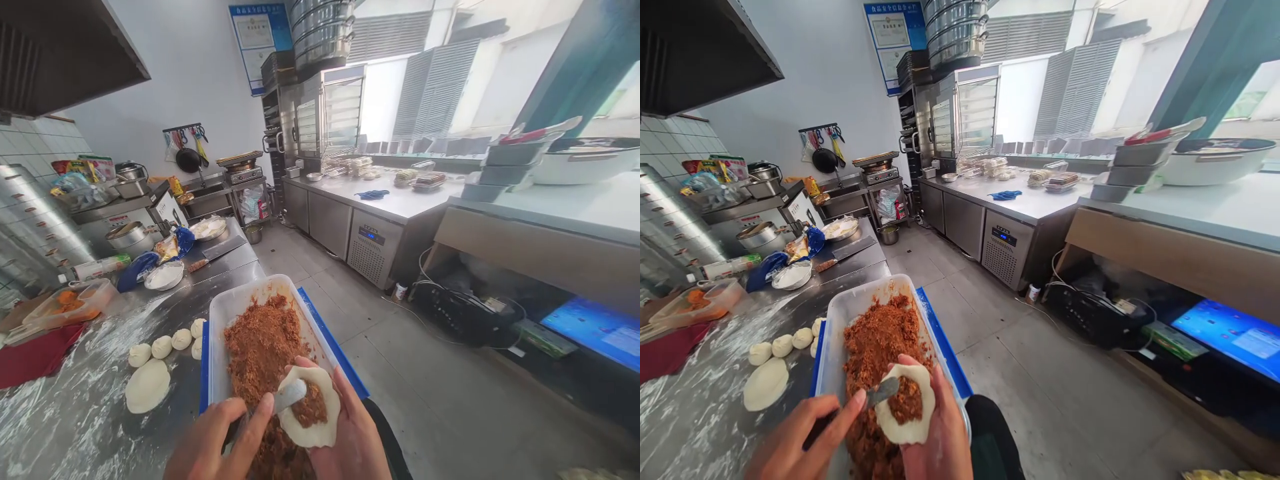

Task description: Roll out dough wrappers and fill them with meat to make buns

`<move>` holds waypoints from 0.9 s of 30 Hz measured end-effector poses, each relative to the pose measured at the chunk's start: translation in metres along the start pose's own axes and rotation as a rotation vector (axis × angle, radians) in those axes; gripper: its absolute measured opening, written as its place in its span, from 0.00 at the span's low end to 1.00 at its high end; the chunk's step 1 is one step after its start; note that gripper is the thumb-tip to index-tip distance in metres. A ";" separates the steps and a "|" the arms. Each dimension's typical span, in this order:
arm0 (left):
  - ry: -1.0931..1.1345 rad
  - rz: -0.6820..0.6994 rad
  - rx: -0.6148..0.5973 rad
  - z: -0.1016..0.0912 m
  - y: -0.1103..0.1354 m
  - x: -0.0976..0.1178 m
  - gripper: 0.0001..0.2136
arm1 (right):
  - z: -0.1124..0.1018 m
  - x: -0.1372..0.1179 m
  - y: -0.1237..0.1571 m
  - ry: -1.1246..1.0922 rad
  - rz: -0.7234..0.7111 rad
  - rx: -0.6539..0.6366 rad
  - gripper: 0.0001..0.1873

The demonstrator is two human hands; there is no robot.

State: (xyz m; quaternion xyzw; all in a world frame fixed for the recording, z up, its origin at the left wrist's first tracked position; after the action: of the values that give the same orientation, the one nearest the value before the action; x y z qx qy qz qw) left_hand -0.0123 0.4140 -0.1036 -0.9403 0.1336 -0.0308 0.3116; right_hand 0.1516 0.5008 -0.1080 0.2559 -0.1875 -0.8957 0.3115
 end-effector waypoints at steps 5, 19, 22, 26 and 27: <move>0.053 0.099 -0.113 -0.010 -0.006 -0.008 0.25 | -0.002 -0.014 0.003 0.006 0.018 0.111 0.25; -0.064 -0.259 -0.876 0.055 -0.048 -0.044 0.16 | -0.008 -0.059 -0.003 -0.032 -0.164 0.207 0.23; -0.015 -0.209 -0.908 0.061 -0.050 -0.050 0.16 | -0.013 -0.051 -0.003 -0.019 -0.165 0.158 0.17; 0.083 -0.107 -0.939 0.057 -0.052 -0.057 0.17 | -0.017 -0.048 -0.002 -0.002 -0.122 0.098 0.18; 0.106 -0.086 -0.944 0.055 -0.053 -0.058 0.17 | -0.017 -0.048 -0.002 0.007 -0.123 0.088 0.18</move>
State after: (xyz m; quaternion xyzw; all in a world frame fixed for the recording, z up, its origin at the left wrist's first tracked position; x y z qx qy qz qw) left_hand -0.0485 0.5022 -0.1153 -0.9809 0.1098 -0.0277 -0.1582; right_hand 0.1930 0.5313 -0.1064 0.2837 -0.2096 -0.9031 0.2449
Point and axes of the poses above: each hand's wrist, its own y-axis away from the middle knuckle, its own z-axis out of the palm, x = y × z, the point moved 1 cm from there along -y, towards the middle knuckle, and after that the axes turned 6 degrees about y, right-handed, at the moved point
